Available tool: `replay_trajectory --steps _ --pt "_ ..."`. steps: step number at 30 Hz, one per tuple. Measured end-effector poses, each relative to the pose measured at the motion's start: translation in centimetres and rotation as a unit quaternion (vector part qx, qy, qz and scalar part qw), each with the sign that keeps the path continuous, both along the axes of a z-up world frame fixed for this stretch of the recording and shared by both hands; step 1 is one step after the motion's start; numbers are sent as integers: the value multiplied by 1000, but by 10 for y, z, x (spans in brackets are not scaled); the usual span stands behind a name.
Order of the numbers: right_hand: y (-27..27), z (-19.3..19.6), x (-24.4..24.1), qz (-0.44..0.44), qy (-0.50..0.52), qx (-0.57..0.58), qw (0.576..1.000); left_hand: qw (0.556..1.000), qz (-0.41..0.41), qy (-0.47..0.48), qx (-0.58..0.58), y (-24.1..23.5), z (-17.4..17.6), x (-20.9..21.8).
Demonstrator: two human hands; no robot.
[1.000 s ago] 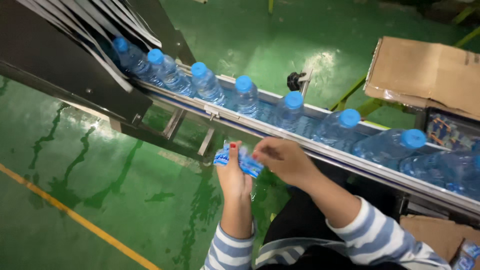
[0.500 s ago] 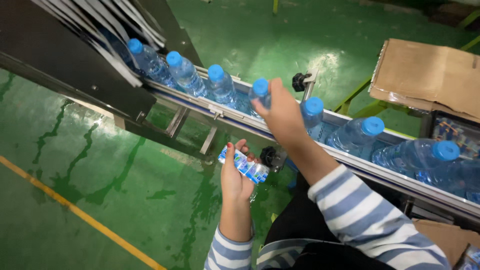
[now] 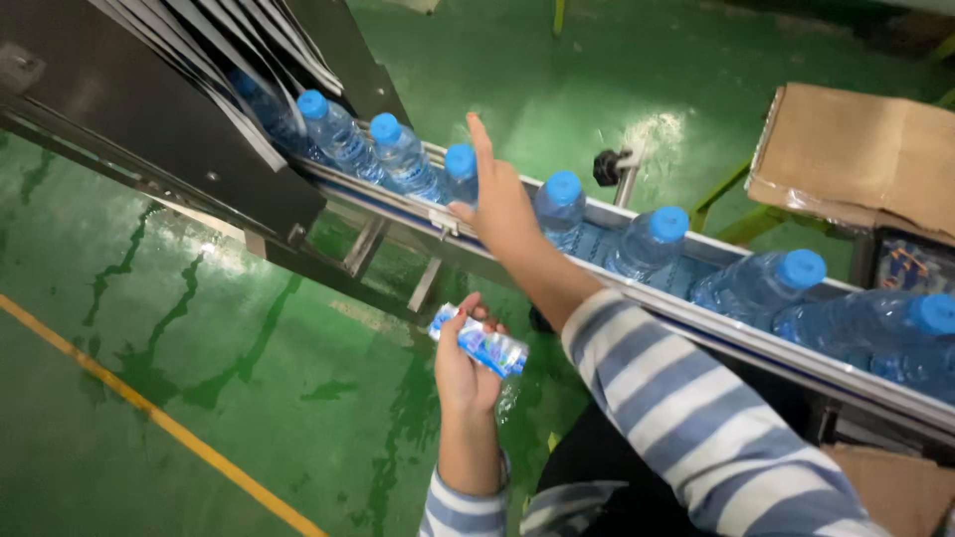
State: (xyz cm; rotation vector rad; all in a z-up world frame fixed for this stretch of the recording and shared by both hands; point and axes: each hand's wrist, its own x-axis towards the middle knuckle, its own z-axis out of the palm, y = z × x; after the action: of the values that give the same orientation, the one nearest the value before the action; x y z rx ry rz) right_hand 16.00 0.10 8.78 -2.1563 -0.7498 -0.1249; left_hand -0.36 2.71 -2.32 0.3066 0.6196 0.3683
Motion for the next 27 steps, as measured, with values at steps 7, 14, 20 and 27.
replay_trajectory --steps 7,14,20,27 --pt "-91 13 -84 134 88 54 986 990 39 59 126 -1 28 5" --pt "-142 -8 -75 68 310 -33 948 990 54 34 130 -28 -1 41" --pt "-149 -1 -28 -116 13 37 992 998 -32 30 -37 -28 18 47" --pt "-73 -10 9 -56 -146 5 988 997 -52 -24 -53 -21 14 39"
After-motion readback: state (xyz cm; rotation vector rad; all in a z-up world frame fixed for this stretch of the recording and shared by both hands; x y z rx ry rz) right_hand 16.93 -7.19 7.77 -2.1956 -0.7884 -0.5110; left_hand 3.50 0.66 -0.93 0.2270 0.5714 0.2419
